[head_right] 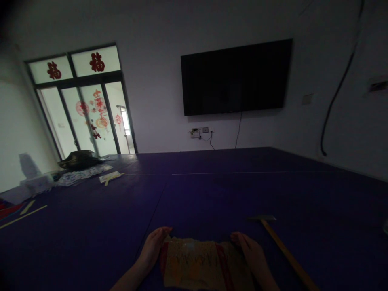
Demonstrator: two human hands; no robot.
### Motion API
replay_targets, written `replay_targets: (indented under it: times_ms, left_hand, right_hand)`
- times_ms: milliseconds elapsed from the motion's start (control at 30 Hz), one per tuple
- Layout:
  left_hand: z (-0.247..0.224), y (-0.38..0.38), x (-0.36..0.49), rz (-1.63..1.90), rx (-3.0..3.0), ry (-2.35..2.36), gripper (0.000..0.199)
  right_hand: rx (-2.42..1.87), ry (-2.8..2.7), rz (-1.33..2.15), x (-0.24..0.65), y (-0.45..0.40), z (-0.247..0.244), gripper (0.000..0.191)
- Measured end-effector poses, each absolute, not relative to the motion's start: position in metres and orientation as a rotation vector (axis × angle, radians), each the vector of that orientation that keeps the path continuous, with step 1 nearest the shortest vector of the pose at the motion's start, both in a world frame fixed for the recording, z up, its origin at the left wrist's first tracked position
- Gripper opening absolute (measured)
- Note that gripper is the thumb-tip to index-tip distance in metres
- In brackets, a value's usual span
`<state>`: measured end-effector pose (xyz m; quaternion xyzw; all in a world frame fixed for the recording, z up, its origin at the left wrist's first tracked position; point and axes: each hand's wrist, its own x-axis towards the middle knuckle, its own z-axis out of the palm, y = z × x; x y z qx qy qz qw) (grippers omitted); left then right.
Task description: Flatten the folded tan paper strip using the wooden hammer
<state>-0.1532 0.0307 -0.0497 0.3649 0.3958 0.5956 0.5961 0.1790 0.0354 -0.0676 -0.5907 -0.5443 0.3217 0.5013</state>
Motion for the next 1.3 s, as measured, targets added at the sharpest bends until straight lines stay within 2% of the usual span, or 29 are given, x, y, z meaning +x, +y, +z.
replay_targets:
  times_ms: [200,467,800,1067,1300]
  left_hand:
    - [-0.049,0.030,-0.152,1.293,1.021,1.082,0.023]
    - [-0.043,0.026,-0.151,1.314,1.091,1.102,0.018]
    - [-0.049,0.029,-0.154,1.263,1.144,1.170,0.024]
    - [-0.050,0.029,-0.153,1.292,1.120,1.098,0.020]
    - [-0.055,0.032,-0.155,1.213,1.262,1.224,0.035]
  right_hand:
    - [-1.419,-1.294,0.824,0.179,0.035,-0.068,0.030]
    - [-1.411,-1.282,0.817,0.177,0.034,-0.067,0.032]
    - [-1.437,-1.292,0.797,0.175,0.032,-0.059,0.032]
    - [-1.425,-1.291,0.811,0.177,0.034,-0.066,0.031]
    - [-1.447,-1.321,0.799,0.175,0.031,-0.063,0.035]
